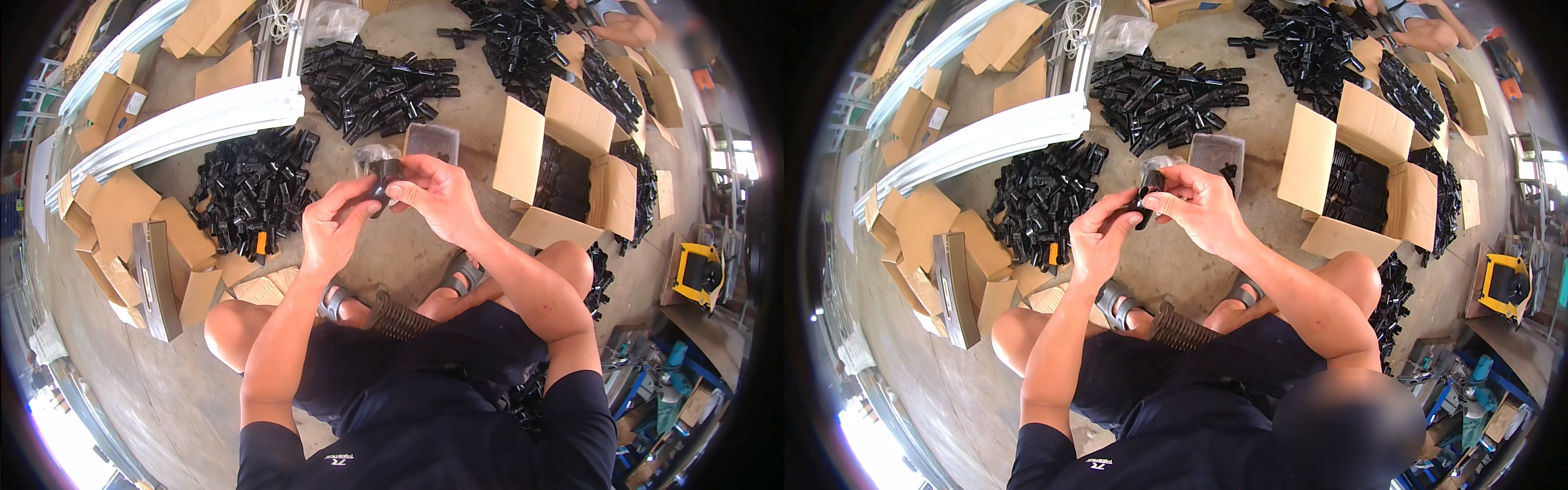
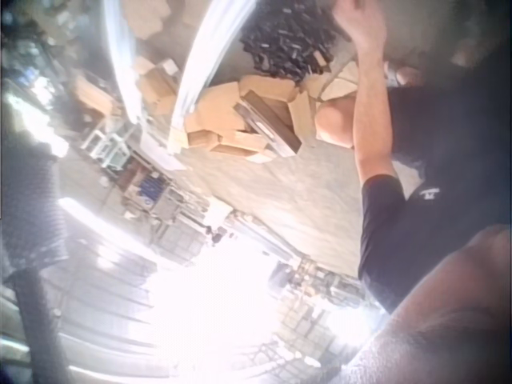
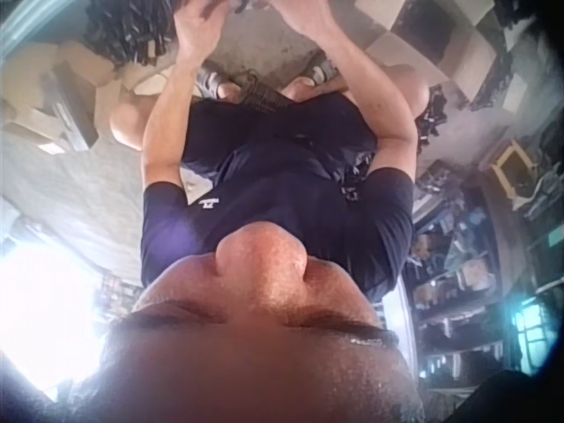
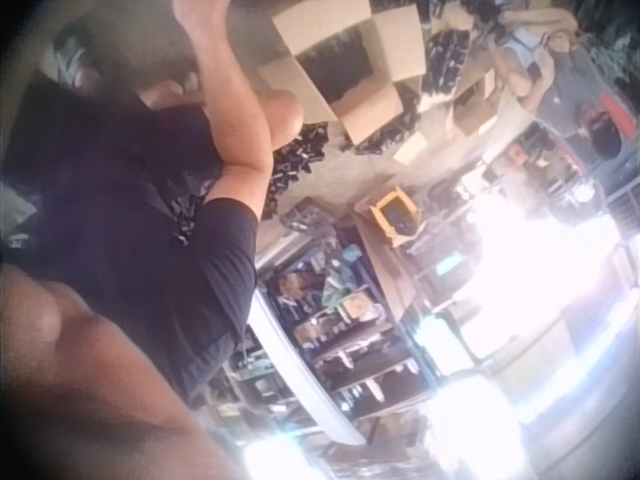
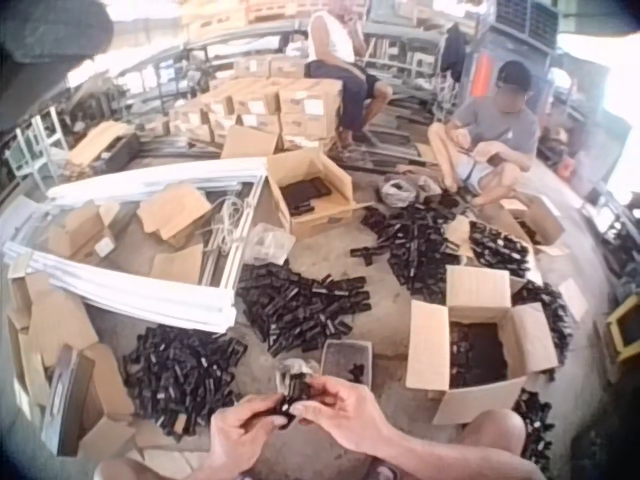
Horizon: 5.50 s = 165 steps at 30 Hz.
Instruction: The person sorts black metal connectors into a cardboard box and a plastic container while sitting on the floor.
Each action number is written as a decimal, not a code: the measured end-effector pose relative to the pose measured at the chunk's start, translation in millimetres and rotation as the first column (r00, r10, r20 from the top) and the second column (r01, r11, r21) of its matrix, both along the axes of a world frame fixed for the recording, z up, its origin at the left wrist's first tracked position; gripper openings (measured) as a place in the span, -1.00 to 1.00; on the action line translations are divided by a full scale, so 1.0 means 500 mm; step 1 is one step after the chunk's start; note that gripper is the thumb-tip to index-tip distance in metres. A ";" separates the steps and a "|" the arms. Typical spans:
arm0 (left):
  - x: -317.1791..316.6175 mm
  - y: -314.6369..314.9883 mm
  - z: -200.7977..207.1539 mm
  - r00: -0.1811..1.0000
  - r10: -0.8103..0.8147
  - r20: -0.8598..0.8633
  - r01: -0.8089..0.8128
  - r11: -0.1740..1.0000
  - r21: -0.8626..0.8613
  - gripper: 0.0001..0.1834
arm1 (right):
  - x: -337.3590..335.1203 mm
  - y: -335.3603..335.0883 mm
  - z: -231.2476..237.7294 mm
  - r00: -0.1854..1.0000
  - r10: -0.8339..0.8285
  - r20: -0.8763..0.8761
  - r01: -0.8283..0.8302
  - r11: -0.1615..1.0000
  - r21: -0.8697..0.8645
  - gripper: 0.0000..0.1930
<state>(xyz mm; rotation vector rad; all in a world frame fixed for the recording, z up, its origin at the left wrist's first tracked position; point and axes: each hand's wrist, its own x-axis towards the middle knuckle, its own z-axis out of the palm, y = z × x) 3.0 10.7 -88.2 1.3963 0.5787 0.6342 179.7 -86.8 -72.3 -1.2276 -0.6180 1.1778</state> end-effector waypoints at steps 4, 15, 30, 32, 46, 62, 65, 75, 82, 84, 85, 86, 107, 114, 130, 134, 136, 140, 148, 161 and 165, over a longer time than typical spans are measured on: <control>0.003 -0.007 -0.003 1.000 0.028 0.012 -0.028 0.999 -0.016 -0.63 | -0.012 -0.002 0.004 0.998 -0.056 0.017 0.056 0.998 0.003 -0.62; 0.005 -0.017 -0.002 0.999 0.041 -0.035 -0.045 0.992 -0.122 -0.65 | -0.018 -0.001 0.008 0.992 -0.099 0.079 0.098 0.995 0.024 -0.61; -0.027 0.069 -0.017 0.829 0.520 0.207 -0.255 0.680 -0.688 -0.75 | 0.073 0.149 -0.342 -0.065 0.482 0.874 -0.083 0.870 -0.486 -0.78; -0.028 0.075 -0.020 0.817 0.535 0.216 -0.252 0.668 -0.700 -0.75 | 0.048 0.186 -0.408 -0.247 0.529 0.812 -0.064 0.827 -0.558 -0.77; 0.002 0.082 -0.038 0.845 0.510 0.164 -0.240 0.634 -0.736 -0.72 | -0.015 0.219 -0.500 0.103 0.401 0.910 0.038 0.913 -0.406 -0.80; 0.049 -0.002 -0.026 0.902 0.378 0.210 -0.099 0.655 -0.749 -0.71 | -0.013 0.032 0.024 0.805 -0.150 0.573 0.142 0.988 0.059 -0.82; 0.048 -0.020 -0.015 0.904 0.370 0.215 -0.098 0.669 -0.737 -0.71 | -0.020 0.032 0.015 0.750 -0.176 0.638 0.124 0.984 0.126 -0.83; 0.045 -0.025 -0.008 0.900 0.361 0.245 -0.081 0.690 -0.719 -0.72 | -0.018 0.036 0.014 0.609 -0.223 0.761 0.060 0.970 0.236 -0.83; 0.045 -0.021 -0.012 0.900 0.362 0.243 -0.089 0.698 -0.711 -0.72 | -0.023 0.040 0.024 0.542 -0.232 0.808 0.057 0.969 0.240 -0.83; 0.047 -0.021 -0.010 0.901 0.362 0.238 -0.092 0.697 -0.711 -0.72 | -0.018 0.041 0.020 0.499 -0.247 0.831 0.028 0.963 0.269 -0.84; 0.046 -0.020 -0.009 0.901 0.362 0.239 -0.090 0.695 -0.713 -0.73 | -0.017 0.042 0.018 0.478 -0.254 0.841 0.012 0.959 0.283 -0.84; 0.045 -0.020 -0.008 0.900 0.363 0.241 -0.088 0.693 -0.715 -0.73 | -0.015 0.044 0.017 0.470 -0.258 0.844 0.001 0.957 0.291 -0.84; 0.042 -0.021 0.003 0.909 0.376 0.181 -0.147 0.695 -0.703 -0.76 | -0.023 0.050 0.049 0.336 -0.127 0.933 -0.046 0.987 0.151 -0.82; 0.044 -0.031 0.004 0.914 0.355 0.197 -0.139 0.730 -0.669 -0.75 | 0.010 0.046 0.014 0.022 -0.080 0.997 -0.111 0.990 0.082 -0.79; 0.039 -0.033 0.013 0.923 0.322 0.213 -0.119 0.762 -0.637 -0.73 | 0.017 0.041 0.002 0.007 -0.078 0.997 -0.135 0.988 0.078 -0.83; 0.036 -0.028 0.018 0.923 0.326 0.205 -0.116 0.743 -0.659 -0.73 | 0.020 0.038 0.027 0.096 -0.120 0.988 -0.139 0.981 0.132 -0.84; 0.038 -0.023 0.014 0.909 0.346 0.233 -0.117 0.748 -0.653 -0.73 | 0.005 0.035 0.052 0.212 -0.123 0.970 -0.082 0.986 0.143 -0.86; 0.042 -0.028 0.016 0.911 0.337 0.238 -0.107 0.750 -0.653 -0.73 | -0.001 0.037 0.038 0.169 -0.181 0.969 -0.109 0.974 0.201 -0.88; 0.042 -0.035 0.018 0.903 0.342 0.261 -0.094 0.749 -0.656 -0.74 | 0.001 0.047 0.032 0.085 -0.174 0.981 -0.106 0.977 0.183 -0.73; 0.027 -0.060 0.000 0.914 0.323 0.246 -0.032 0.662 -0.749 -0.75 | -0.010 0.044 0.023 0.129 -0.108 0.986 -0.109 0.986 0.123 -0.88; 0.026 -0.039 -0.003 0.908 0.366 0.202 -0.104 0.665 -0.739 -0.74 | -0.025 0.037 0.031 0.282 -0.045 0.958 -0.140 0.986 0.088 -0.89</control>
